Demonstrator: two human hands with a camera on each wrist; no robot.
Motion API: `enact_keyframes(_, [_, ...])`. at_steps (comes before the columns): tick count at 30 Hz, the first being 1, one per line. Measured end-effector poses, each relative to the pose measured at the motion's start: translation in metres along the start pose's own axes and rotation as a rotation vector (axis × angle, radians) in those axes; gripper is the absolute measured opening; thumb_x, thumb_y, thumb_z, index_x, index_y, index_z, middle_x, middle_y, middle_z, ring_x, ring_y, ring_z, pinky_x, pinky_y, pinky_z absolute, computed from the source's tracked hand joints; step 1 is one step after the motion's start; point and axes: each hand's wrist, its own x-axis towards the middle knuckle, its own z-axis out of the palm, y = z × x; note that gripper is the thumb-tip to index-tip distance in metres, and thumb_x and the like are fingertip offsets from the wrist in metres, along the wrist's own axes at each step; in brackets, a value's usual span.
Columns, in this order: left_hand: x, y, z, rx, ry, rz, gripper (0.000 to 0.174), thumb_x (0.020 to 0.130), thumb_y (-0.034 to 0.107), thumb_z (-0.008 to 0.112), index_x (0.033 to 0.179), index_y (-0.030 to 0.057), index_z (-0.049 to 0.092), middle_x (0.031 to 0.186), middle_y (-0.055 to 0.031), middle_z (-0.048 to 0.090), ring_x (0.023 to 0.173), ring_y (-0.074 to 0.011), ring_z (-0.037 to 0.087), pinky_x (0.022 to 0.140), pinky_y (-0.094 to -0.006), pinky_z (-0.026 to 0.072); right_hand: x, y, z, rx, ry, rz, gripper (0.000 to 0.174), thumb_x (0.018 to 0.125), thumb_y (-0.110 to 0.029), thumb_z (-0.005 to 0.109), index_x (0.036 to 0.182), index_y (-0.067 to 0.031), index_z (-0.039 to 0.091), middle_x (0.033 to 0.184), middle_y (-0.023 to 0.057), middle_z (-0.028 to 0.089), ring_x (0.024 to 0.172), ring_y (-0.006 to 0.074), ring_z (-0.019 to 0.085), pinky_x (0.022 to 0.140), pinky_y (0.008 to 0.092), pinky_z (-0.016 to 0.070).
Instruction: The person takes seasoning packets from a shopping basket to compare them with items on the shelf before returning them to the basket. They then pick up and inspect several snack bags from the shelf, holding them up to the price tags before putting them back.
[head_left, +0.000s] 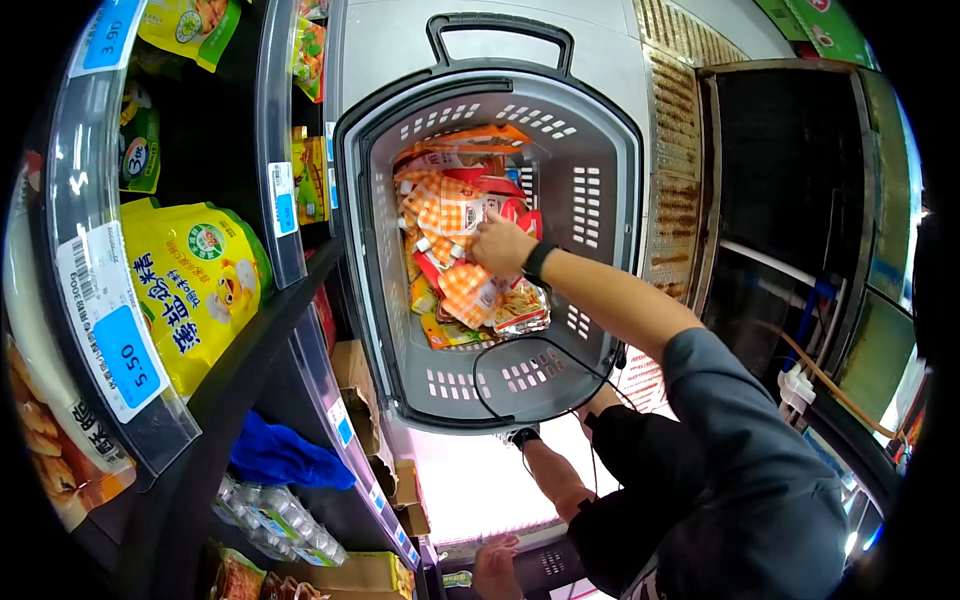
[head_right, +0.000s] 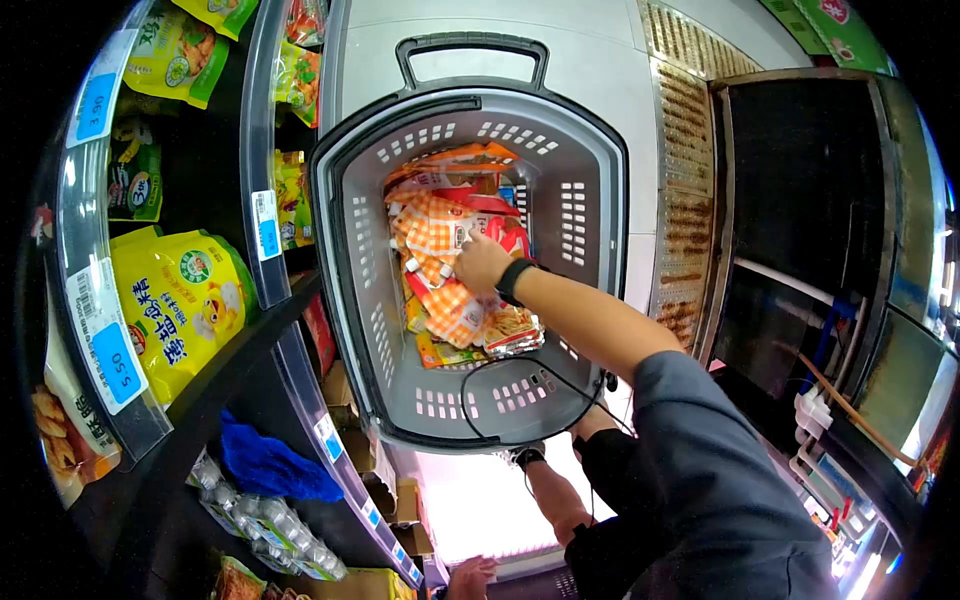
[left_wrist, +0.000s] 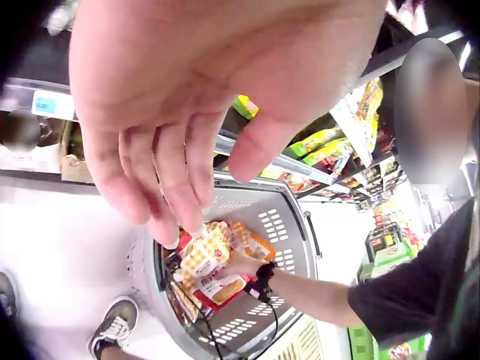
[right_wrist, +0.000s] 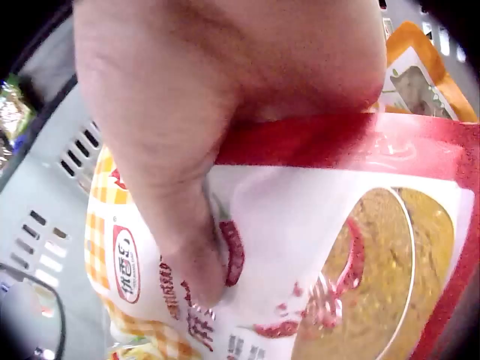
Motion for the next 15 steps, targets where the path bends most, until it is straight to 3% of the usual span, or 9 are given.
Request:
enact_keyframes(3, [0.027, 0.037, 0.012, -0.041, 0.010, -0.042, 0.021, 0.089, 0.015, 0.049, 0.098, -0.0019, 0.057, 0.095, -0.0106, 0.060, 0.091, -0.0176, 0.054, 0.083, -0.0284, 0.0404, -0.045, -0.007, -0.031, 0.074, 0.270, -0.179, 0.009, 0.066, -0.021, 0.058, 0.068, -0.0146, 0.065, 0.077, -0.0009, 0.056, 0.087, 0.0162, 0.051, 0.079, 0.0342, 0.0322])
enact_keyframes(5, [0.043, 0.049, 0.018, 0.053, -0.084, 0.037, 0.023, 0.087, 0.011, 0.049, 0.108, 0.0018, 0.053, 0.099, -0.0116, 0.058, 0.091, -0.0213, 0.055, 0.082, -0.0335, 0.0437, -0.079, -0.018, -0.070, 0.277, 0.255, -0.237, 0.011, 0.065, -0.018, 0.060, 0.074, -0.0148, 0.064, 0.076, -0.0014, 0.057, 0.087, 0.0156, 0.051, 0.079, 0.0342, 0.0313])
enact_keyframes(7, [0.067, 0.033, 0.030, -0.028, -0.175, 0.038, 0.052, 0.071, 0.011, 0.070, 0.117, -0.0021, 0.047, 0.115, -0.0161, 0.051, 0.105, -0.0255, 0.051, 0.086, -0.0367, 0.0409, -0.113, -0.037, -0.111, 0.498, 0.265, -0.195, 0.019, 0.062, -0.013, 0.066, 0.081, -0.0115, 0.065, 0.075, 0.0019, 0.061, 0.081, 0.0166, 0.053, 0.081, 0.0336, 0.0302])
enact_keyframes(8, [0.075, 0.031, 0.039, -0.014, -0.171, 0.138, 0.071, 0.068, 0.012, 0.072, 0.126, 0.0000, 0.035, 0.126, -0.0163, 0.041, 0.115, -0.0282, 0.041, 0.093, -0.0370, 0.0352, -0.125, -0.046, -0.114, 0.763, 0.255, -0.121, 0.022, 0.059, -0.015, 0.070, 0.079, -0.0089, 0.064, 0.069, 0.0039, 0.059, 0.077, 0.0174, 0.054, 0.083, 0.0330, 0.0285])
enact_keyframes(10, [0.091, 0.035, 0.061, -0.034, -0.164, 0.326, 0.100, 0.059, 0.007, 0.072, 0.138, 0.0027, 0.012, 0.142, -0.0139, 0.021, 0.131, -0.0276, 0.021, 0.104, -0.0394, 0.0233, -0.142, -0.054, -0.134, 1.225, 0.063, 0.003, 0.029, 0.061, -0.015, 0.074, 0.085, -0.0024, 0.063, 0.075, 0.0083, 0.063, 0.077, 0.0192, 0.059, 0.079, 0.0333, 0.0401])
enact_keyframes(11, [0.097, 0.034, 0.066, -0.030, -0.169, 0.328, 0.100, 0.059, 0.007, 0.072, 0.138, 0.0027, 0.012, 0.142, -0.0139, 0.021, 0.131, -0.0276, 0.021, 0.104, -0.0394, 0.0233, -0.147, -0.059, -0.138, 1.567, -0.018, 0.078, 0.032, 0.064, -0.015, 0.075, 0.089, -0.0002, 0.062, 0.079, 0.0093, 0.065, 0.078, 0.0189, 0.061, 0.077, 0.0326, 0.0447])
enact_keyframes(13, [0.106, 0.033, 0.075, -0.534, -0.097, 0.298, 0.101, 0.056, 0.010, 0.080, 0.136, 0.0040, 0.019, 0.136, -0.0142, 0.031, 0.124, -0.0256, 0.035, 0.100, -0.0397, 0.0312, -0.149, -0.071, -0.141, 1.814, -0.140, 0.036, 0.035, 0.070, -0.013, 0.073, 0.099, 0.0026, 0.061, 0.090, 0.0100, 0.066, 0.083, 0.0160, 0.062, 0.073, 0.0284, 0.0493])
enact_keyframes(14, [0.109, 0.043, 0.076, -0.640, -0.095, 0.134, 0.089, 0.057, 0.006, 0.079, 0.131, 0.0014, 0.030, 0.125, -0.0123, 0.045, 0.111, -0.0234, 0.048, 0.094, -0.0365, 0.0390, -0.148, -0.079, -0.136, 1.967, -0.236, 0.054, 0.040, 0.072, -0.012, 0.072, 0.106, 0.0019, 0.058, 0.099, 0.0091, 0.064, 0.090, 0.0134, 0.059, 0.080, 0.0272, 0.0472])
enact_keyframes(15, [0.113, 0.059, 0.076, -0.514, -0.128, 0.108, 0.070, 0.061, 0.001, 0.076, 0.122, -0.0012, 0.041, 0.110, -0.0093, 0.056, 0.097, -0.0198, 0.057, 0.086, -0.0319, 0.0446, -0.146, -0.083, -0.134, 1.971, -0.237, 0.061, 0.040, 0.072, -0.012, 0.072, 0.106, 0.0019, 0.058, 0.099, 0.0091, 0.064, 0.090, 0.0134, 0.059, 0.080, 0.0272, 0.0472])
